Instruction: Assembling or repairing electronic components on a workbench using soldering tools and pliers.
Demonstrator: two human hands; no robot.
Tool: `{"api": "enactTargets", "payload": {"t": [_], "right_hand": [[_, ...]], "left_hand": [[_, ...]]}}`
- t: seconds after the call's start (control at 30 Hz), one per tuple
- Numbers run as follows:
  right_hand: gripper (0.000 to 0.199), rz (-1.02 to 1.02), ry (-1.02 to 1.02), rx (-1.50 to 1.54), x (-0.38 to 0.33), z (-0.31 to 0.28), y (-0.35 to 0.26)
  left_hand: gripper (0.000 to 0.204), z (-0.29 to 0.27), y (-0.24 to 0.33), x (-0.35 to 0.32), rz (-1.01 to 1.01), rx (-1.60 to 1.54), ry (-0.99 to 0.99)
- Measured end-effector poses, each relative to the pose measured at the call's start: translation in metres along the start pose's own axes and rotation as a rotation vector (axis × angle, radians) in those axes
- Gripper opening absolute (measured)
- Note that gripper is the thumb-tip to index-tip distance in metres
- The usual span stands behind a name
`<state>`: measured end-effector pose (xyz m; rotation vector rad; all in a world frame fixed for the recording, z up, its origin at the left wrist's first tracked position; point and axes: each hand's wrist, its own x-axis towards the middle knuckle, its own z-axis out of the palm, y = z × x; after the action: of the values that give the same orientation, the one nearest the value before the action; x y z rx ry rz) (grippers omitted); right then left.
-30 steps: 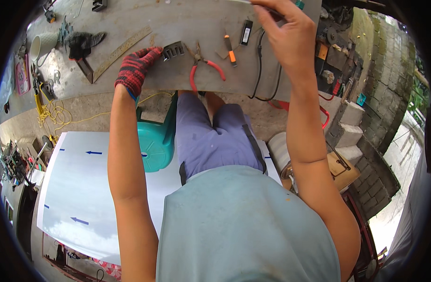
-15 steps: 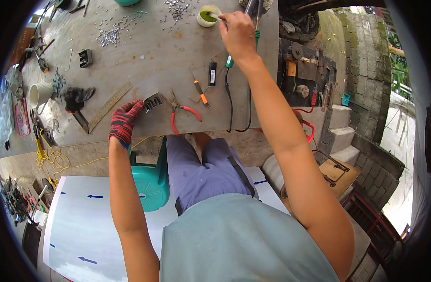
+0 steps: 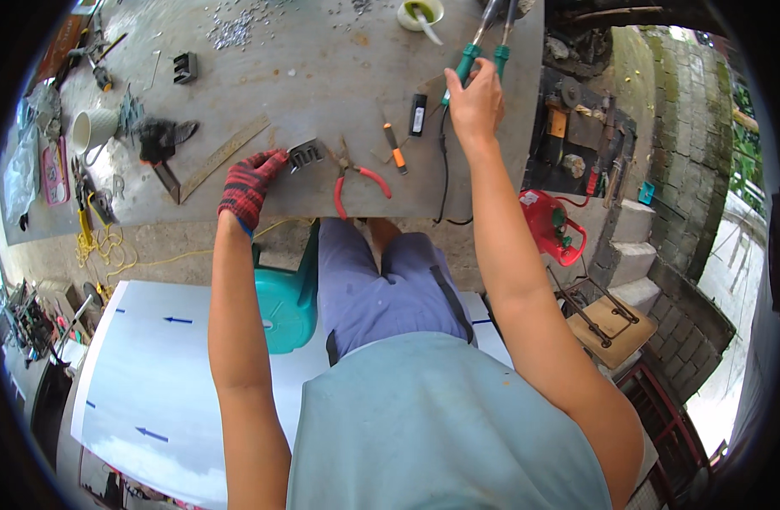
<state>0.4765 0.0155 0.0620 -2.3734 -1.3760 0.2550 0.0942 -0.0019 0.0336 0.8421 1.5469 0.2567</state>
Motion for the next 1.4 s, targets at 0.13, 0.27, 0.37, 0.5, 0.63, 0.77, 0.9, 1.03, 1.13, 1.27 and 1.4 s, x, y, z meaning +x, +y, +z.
{"api": "enactTargets", "payload": {"t": [0.13,0.27,0.37,0.5,0.63,0.77,0.9,1.03,1.13,1.27,1.4], "right_hand": [[0.059,0.125,0.019,-0.005,0.007,0.010,-0.013],[0.053,0.142,0.072,0.108,0.014,0.021,0.001],[0.049,0.115,0.210,0.237,0.008,0.023,0.009],[0.044,0.065,0.215,0.243,-0.007,-0.014,0.011],[0.038,-0.187,0.163,0.482,-0.040,-0.082,0.001],[0.033,-0.414,-0.087,0.251,-0.054,-0.162,-0.014],[0.035,-0.662,-0.382,0.106,-0.057,-0.185,-0.043],[0.035,-0.964,-0.440,-0.144,-0.056,-0.176,-0.066],[0.037,-1.109,-0.418,-0.224,-0.050,-0.169,-0.087],[0.017,-1.138,-0.497,-0.183,-0.043,-0.174,-0.123],[0.021,-1.214,-0.486,-0.221,-0.040,-0.169,-0.128]], "left_hand": [[0.040,-0.006,-0.004,0.001,-0.008,-0.044,-0.031],[0.042,0.001,0.011,-0.007,-0.013,-0.033,-0.017],[0.044,0.001,0.010,-0.007,-0.037,-0.062,-0.024],[0.045,-0.001,0.009,-0.005,-0.034,-0.002,-0.015],[0.046,-0.005,-0.002,0.001,-0.039,-0.005,-0.030],[0.046,-0.002,0.008,-0.001,-0.065,0.057,-0.011],[0.047,-0.005,-0.001,0.004,-0.045,0.052,-0.017],[0.047,-0.003,0.001,0.006,-0.036,0.059,-0.022],[0.047,-0.006,-0.001,0.009,-0.031,0.101,-0.016],[0.048,-0.005,-0.007,0.013,-0.008,0.079,-0.012],[0.061,-0.006,0.002,0.005,0.042,0.168,-0.036]]}}
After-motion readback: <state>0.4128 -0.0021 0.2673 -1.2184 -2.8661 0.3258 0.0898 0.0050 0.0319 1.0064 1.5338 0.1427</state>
